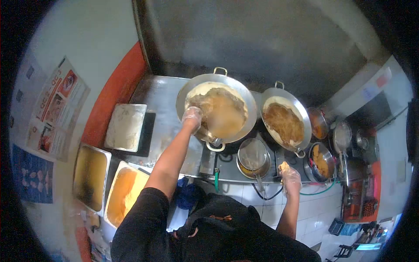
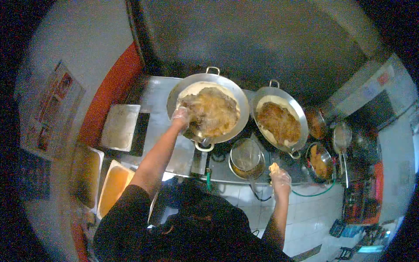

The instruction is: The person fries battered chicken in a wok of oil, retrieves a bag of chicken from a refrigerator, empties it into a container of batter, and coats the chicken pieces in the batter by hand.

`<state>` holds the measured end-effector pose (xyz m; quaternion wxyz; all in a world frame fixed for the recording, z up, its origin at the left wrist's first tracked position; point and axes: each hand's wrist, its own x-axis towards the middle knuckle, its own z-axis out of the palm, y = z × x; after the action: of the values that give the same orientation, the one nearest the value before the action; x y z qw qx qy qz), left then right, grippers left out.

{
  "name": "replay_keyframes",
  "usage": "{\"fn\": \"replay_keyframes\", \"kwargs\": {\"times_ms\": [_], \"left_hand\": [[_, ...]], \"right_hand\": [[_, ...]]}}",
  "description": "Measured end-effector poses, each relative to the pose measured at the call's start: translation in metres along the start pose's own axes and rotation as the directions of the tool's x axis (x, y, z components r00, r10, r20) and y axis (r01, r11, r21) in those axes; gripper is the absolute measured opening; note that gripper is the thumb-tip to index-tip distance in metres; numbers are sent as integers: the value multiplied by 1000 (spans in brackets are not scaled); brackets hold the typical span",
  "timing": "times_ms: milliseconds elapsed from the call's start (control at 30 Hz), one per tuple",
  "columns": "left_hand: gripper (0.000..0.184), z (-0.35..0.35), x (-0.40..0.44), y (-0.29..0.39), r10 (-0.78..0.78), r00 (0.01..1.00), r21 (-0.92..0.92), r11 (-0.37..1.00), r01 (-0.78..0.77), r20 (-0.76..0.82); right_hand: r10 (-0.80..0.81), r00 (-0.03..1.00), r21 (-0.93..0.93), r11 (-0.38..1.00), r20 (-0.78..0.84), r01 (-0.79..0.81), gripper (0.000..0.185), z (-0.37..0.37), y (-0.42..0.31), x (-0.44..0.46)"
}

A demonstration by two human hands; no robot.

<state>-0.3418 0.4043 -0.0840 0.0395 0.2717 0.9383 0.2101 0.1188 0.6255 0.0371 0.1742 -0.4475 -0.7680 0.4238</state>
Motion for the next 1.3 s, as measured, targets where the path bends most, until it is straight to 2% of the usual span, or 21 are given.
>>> {"fn": "replay_keyframes", "kwargs": {"times_ms": [167, 233, 267, 333, 367, 400, 433, 467, 500, 533, 567, 600, 633, 667, 733, 867, 967, 1067, 1200, 1233, 1300], "left_hand": [[27, -76, -58, -9, 56, 970, -40, 997, -67, -236], [31, -114, -105, -39, 248, 859, -28, 956, -291, -448], [34, -135, -143, -50, 201, 843, -90, 956, -281, -499], [33, -191, -226, -54, -71, 878, -386, 913, -134, -473], [34, -203, -270, -71, -119, 859, -253, 967, -12, -497], [34, -216, -312, -85, -153, 840, -114, 987, 110, -520], [33, -228, -353, -83, -376, 803, -231, 925, 300, -462], [31, -217, -390, -104, -428, 718, -116, 890, 442, -548], [30, -215, -420, -113, -529, 687, -128, 828, 546, -498], [29, -208, -446, -118, -621, 645, -137, 759, 637, -445], [28, -193, -461, -123, -642, 669, -43, 733, 679, -373], [28, -176, -479, -128, -662, 690, 56, 709, 703, -293], [27, -160, -495, -133, -681, 703, 152, 687, 711, -206], [26, -146, -504, -132, -715, 681, 148, 665, 732, -158], [25, -124, -503, -130, -765, 640, 137, 628, 766, -68], [23, -97, -497, -143, -822, 570, 203, 555, 807, -18], [23, -69, -499, -165, -812, 577, 176, 558, 811, -85], [21, -85, -499, -156, -851, 526, 180, 517, 837, 1], [18, -115, -508, -145, -758, 652, 88, 648, 757, -22], [18, -120, -512, -143, -761, 647, -1, 648, 762, -47], [17, -127, -514, -144, -783, 609, -107, 621, 776, -127]], "right_hand": [[-22, 997, 81, 997, 68, 17, 28, 32, -57, -10], [-187, 968, 224, 963, 167, 147, 25, 64, -65, -11], [-266, 937, 302, 934, 228, 191, 23, 79, -66, -13], [-323, 838, 233, 942, 440, 241, 26, 122, -74, -13], [-214, 765, 357, 934, 607, -22, 32, 140, -122, -42], [-230, 691, 377, 924, 685, -66, 32, 167, -131, -57], [-258, 621, 405, 908, 740, -106, 31, 192, -143, -69], [-420, 421, 357, 907, 804, 223, 31, 215, -166, -82], [-532, 274, 498, 847, 801, 186, 29, 236, -186, -106], [-597, 132, 526, 774, 791, 351, 31, 263, -183, -117], [-516, 12, 502, 840, 857, 207, 24, 287, -192, -135], [-717, -243, 682, 419, 654, 600, 22, 318, -186, -146], [-701, -561, 661, -170, 441, 731, 22, 348, -181, -160], [-567, -600, 654, -136, 565, 744, 21, 380, -176, -183], [-239, -614, 612, -93, 752, 786, 19, 442, -167, -231], [-138, -368, 377, 44, 919, 925, 21, 502, -98, -276], [48, -465, 467, -74, 884, 881, 23, 498, -111, -282], [-8, -467, 466, 65, 884, 882, 23, 510, -104, -274], [-167, -453, 481, 375, 876, 793, 34, 493, -137, -243], [-194, -464, 503, 353, 864, 789, 35, 482, -150, -239], [-209, -331, 391, 456, 920, 799, 32, 474, -164, -234]]}}
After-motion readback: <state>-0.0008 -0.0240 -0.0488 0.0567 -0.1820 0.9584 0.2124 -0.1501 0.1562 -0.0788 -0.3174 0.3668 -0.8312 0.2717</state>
